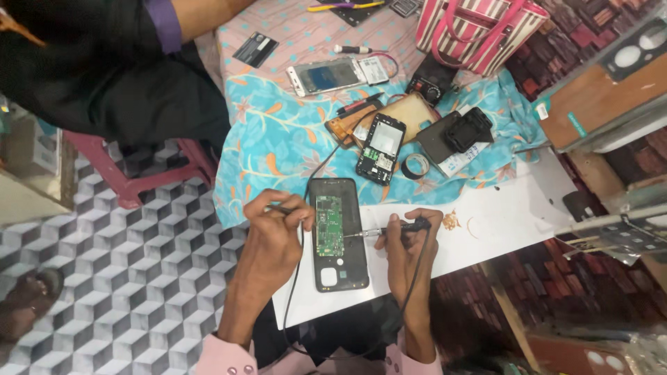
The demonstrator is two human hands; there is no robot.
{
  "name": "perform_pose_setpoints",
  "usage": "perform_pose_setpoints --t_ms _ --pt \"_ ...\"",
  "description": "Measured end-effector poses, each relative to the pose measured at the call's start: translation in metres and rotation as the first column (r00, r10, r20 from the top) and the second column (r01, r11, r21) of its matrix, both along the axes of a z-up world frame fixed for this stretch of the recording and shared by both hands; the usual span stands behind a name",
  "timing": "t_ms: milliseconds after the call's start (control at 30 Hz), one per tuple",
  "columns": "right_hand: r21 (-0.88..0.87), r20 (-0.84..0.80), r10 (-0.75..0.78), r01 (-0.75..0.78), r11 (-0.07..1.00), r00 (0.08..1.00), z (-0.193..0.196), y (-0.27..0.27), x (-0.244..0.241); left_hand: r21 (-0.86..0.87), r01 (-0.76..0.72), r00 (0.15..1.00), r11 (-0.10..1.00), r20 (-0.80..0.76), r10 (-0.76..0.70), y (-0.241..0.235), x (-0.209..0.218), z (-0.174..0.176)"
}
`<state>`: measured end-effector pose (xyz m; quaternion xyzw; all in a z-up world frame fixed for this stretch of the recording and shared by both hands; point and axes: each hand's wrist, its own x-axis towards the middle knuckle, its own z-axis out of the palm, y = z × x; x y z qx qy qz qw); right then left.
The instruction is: The person uses a soldering iron and tweezers to work on a smartphone motherboard placed on a table. They repeatedly apply the soldering iron to specific points on the circuit board while holding tweezers in the other hand.
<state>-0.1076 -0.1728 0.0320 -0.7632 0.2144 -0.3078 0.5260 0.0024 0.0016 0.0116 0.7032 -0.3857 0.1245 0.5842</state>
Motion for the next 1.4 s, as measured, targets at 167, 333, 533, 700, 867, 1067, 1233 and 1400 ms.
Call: perform_pose_setpoints --t_ms 167,333,533,700,867,1067,1233,1400 --pt "0.063 0.042 -0.005 0.002 0.998 0.999 -0.005 0.0 0.001 0.195 0.055 0.924 0.979 0.361 -0.124 -0.007 -0.003 0.026" --pt "0.018 0.027 0.002 -0.003 1.0 1.0 -0.002 0.002 -0.003 0.466 -0.145 0.862 0.873 0.492 -0.12 -0.017 -0.025 0.056" --pt "-0.016 -0.079 -0.056 0.055 0.998 0.995 0.0 0.002 -0.002 0.346 -0.16 0.887 0.924 0.462 -0.019 -0.011 -0.037 0.056" --pt "-0.043 0.013 0.013 -0.012 0.999 1.0 0.007 0.005 0.0 0.225 -0.094 0.897 0.97 0.441 -0.016 -0.01 -0.033 0.047" --pt "0.06 -0.11 -0.052 0.059 0.996 0.993 0.003 0.002 0.0 0.069 0.199 0.967 0.978 0.145 -0.207 -0.013 -0.023 0.022" --pt "0.06 -0.113 -0.063 0.07 0.996 0.992 0.004 -0.001 0.004 -0.32 0.209 0.955 0.924 -0.136 -0.263 -0.017 -0.021 -0.002" --pt "0.036 -0.067 -0.03 0.032 0.999 0.997 0.003 0.001 0.001 -0.543 0.1 0.921 0.834 -0.265 -0.284 -0.011 -0.025 -0.008" --pt "0.044 -0.117 -0.06 0.065 0.997 0.991 0.002 -0.001 0.005 -0.615 -0.027 0.912 0.788 -0.338 -0.232 -0.012 -0.022 -0.004"
